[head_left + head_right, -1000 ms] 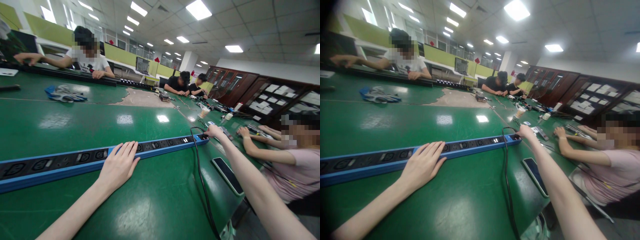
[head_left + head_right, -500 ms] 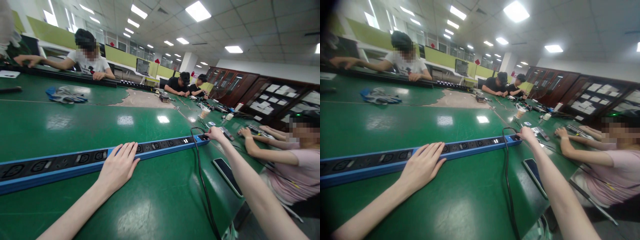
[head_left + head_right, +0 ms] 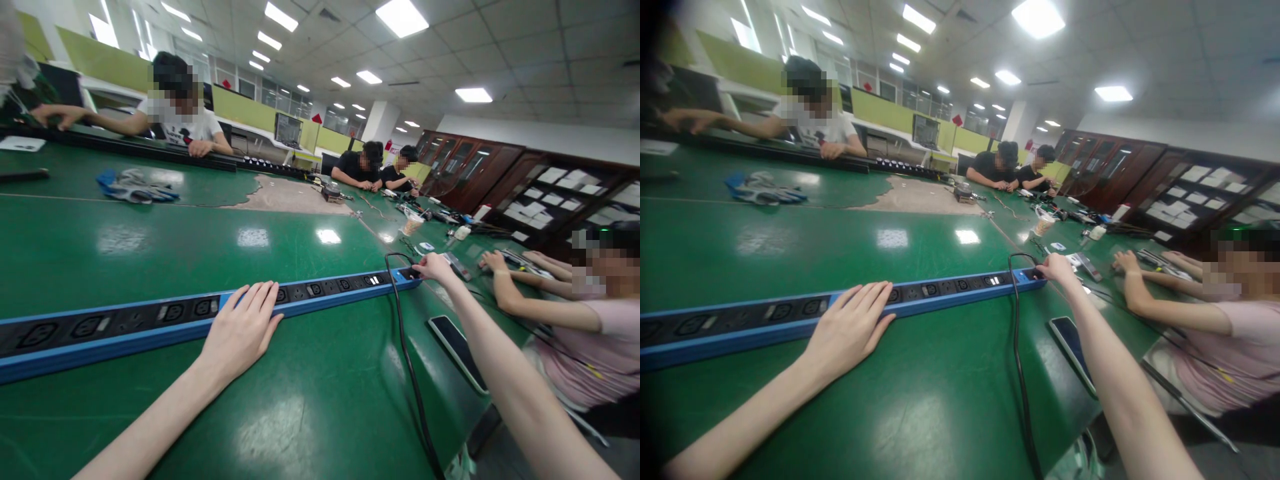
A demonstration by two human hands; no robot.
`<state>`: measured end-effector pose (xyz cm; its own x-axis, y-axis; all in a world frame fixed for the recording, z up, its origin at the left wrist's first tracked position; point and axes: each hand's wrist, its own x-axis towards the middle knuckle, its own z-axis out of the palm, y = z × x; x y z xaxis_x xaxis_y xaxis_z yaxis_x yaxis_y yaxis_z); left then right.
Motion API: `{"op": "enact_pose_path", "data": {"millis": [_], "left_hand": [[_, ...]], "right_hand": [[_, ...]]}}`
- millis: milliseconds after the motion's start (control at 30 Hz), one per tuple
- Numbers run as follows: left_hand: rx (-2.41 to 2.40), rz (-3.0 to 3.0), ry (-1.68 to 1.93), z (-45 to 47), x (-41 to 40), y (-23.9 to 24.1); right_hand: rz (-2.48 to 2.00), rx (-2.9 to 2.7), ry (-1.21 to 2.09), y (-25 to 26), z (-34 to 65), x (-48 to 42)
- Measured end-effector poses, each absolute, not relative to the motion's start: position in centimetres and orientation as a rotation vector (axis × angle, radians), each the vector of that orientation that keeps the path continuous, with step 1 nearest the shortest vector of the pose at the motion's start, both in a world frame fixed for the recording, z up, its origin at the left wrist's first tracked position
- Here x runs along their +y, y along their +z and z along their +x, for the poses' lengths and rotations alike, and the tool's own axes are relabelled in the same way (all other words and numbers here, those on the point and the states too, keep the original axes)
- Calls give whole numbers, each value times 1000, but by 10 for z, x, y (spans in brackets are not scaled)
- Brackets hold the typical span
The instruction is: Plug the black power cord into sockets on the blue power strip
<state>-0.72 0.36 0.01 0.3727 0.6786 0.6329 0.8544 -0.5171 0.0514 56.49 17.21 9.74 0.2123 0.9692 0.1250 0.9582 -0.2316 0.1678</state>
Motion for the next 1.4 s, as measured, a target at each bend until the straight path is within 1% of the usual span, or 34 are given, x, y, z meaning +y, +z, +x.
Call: {"op": "enact_pose_path", "data": {"millis": [67, 200, 333, 433, 533, 667, 833, 967, 1033, 1200, 1400], "left_hand": [[-1362, -2354, -867, -7, 3, 1], [-1387, -2364, -881, -7, 2, 2], [-1382, -2360, -844, -6, 2, 2], [-1385, -2356, -814, -6, 2, 2], [-1387, -2354, -830, -7, 2, 2], [-1374, -2351, -871, -7, 2, 2], [-1380, -2344, -888, -6, 0, 3], [-1389, -2336, -851, -6, -1, 3], [-1397, -2333, -819, -6, -1, 3], [-1408, -2343, -786, -6, -2, 5], [-1399, -2357, -840, -6, -3, 6]], "right_hand": [[2409, 1908, 298, 96, 566, 172], [2450, 1904, 477, 90, 566, 171], [2425, 1906, 383, 91, 567, 171], [2416, 1925, 394, 92, 567, 171], [2405, 1926, 434, 92, 569, 171], [2383, 1959, 341, 91, 573, 175], [2435, 2018, 249, 88, 578, 181], [2480, 1987, 243, 84, 578, 182], [2501, 1954, 298, 80, 577, 181], [2502, 1903, 578, 66, 569, 172], [2579, 1921, 627, 58, 550, 151]]}}
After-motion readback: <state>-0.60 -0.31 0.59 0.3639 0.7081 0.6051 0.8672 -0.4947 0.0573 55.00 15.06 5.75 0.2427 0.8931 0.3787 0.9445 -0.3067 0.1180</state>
